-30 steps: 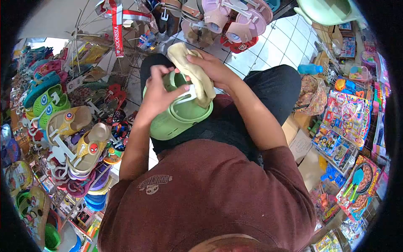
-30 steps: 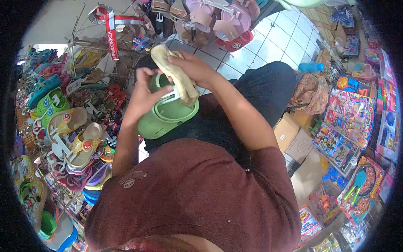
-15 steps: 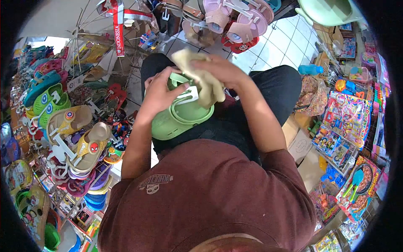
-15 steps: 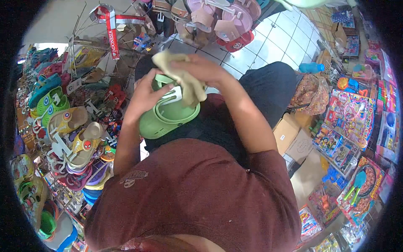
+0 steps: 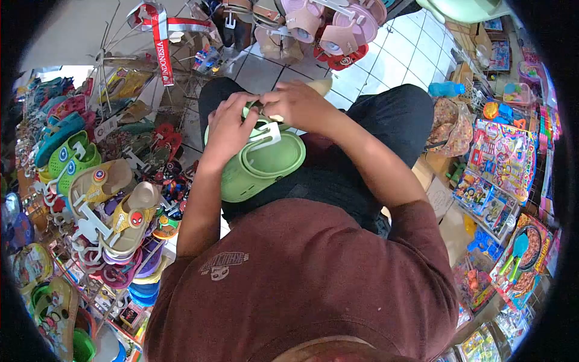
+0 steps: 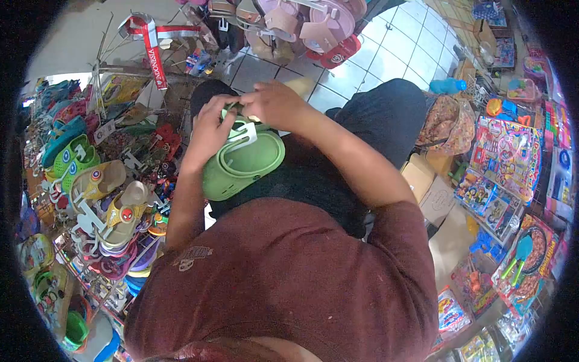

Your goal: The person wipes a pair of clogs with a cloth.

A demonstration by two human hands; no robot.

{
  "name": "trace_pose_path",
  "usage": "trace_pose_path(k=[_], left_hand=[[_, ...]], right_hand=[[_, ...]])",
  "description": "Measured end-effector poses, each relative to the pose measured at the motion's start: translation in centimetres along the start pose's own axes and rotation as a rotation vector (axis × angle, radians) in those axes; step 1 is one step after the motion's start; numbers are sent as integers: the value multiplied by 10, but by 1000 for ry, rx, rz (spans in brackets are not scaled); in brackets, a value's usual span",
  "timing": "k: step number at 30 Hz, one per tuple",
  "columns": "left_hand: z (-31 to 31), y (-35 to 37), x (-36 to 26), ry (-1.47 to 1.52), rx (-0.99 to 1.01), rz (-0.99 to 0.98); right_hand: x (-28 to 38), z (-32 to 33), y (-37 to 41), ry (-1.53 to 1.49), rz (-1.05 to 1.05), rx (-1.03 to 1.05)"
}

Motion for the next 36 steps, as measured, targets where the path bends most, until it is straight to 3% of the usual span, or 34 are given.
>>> trace_pose_path(k=[4, 7, 11, 14, 17, 18, 22, 28, 31, 34, 36], left_hand=[[-12, -1, 8, 53, 68, 65], [-17, -5, 15, 5, 179, 156], [-21, -6, 11, -26, 203, 177], [-23, -7, 9, -15, 222, 159], [-24, -9, 15, 43, 211, 157], [-24, -9, 17, 70, 202, 159], [-22, -10, 15, 48, 183, 134], [-21, -6, 11, 76, 210, 172], [-21, -7, 9, 68, 219, 170], [-24, -9, 14, 58, 224, 181], [-24, -9, 16, 22, 216, 179]], right_hand=[[1, -7, -1, 197, 57, 102], [-2, 4, 14, 328, 74, -83], [-38, -30, 27, -90, -393, 483], [-29, -24, 25, -305, -335, 450], [-35, -20, 18, -596, -213, 254], [-35, -15, 15, -529, -174, 120], [-17, -15, 10, -33, -31, 24], [-33, -12, 24, -148, -412, 403], [-28, -15, 22, -391, -306, 441], [-29, -22, 14, -511, -226, 296], [-28, -24, 9, -422, -182, 228]])
Point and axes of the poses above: each hand's wrist, its own y-axis away from the middle knuckle, its own z-axis out of the back of the hand, x = y × z, the point moved 10 cm from there along -y, towards the middle knuckle, and after that the axes turned 7 degrees about x, right-handed, at the moved point
